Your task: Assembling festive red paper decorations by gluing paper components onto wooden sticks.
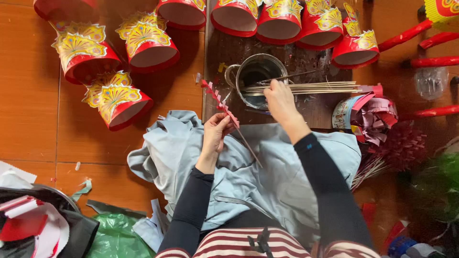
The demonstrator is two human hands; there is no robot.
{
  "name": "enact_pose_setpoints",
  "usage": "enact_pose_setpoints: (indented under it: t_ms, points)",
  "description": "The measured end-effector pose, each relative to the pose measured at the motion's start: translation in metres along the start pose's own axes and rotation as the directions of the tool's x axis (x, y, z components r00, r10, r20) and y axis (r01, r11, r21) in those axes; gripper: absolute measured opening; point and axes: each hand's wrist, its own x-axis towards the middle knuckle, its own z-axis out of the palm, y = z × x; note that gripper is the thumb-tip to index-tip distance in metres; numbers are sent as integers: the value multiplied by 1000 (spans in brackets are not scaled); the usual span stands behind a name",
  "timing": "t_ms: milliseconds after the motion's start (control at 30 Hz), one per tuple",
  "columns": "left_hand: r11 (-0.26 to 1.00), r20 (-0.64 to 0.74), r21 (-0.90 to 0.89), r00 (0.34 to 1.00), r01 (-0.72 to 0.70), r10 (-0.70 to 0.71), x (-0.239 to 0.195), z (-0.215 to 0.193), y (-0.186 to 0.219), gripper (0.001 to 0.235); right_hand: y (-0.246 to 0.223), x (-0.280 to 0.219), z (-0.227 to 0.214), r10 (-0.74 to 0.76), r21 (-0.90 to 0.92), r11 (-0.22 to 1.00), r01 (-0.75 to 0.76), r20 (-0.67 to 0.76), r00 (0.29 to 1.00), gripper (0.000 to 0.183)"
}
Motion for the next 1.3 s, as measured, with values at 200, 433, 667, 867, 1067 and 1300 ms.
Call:
enact_pose_setpoints:
  t_ms: [200, 433, 667, 867, 1067, 1300]
  points:
    - [997, -15, -36, 997, -71, 71, -5, 7, 7, 12, 6, 26, 8, -214, -273, 925, 264, 199, 956, 3]
    - [998, -62, 29, 996, -62, 64, 4, -8, -6, 10, 2, 17, -5, -267, -350, 875, 334, 228, 936, 6]
    - [997, -39, 7, 996, -75, 75, 8, -11, -8, 12, -38, -54, -58, 16, -217, 976, 16, 145, 989, 14]
    - [995, -15, -33, 996, -91, 91, -2, -13, -14, 15, -60, -105, -74, 167, -35, 986, -166, 40, 985, 21]
    - [993, -15, -9, 993, -115, 115, -38, 10, -5, 15, -54, -126, -77, 237, 98, 968, -233, -30, 971, 29]
    - [984, 10, 6, 984, -177, 177, -91, 37, 2, 17, -114, -173, -134, 303, 419, 879, -226, -125, 945, 22]
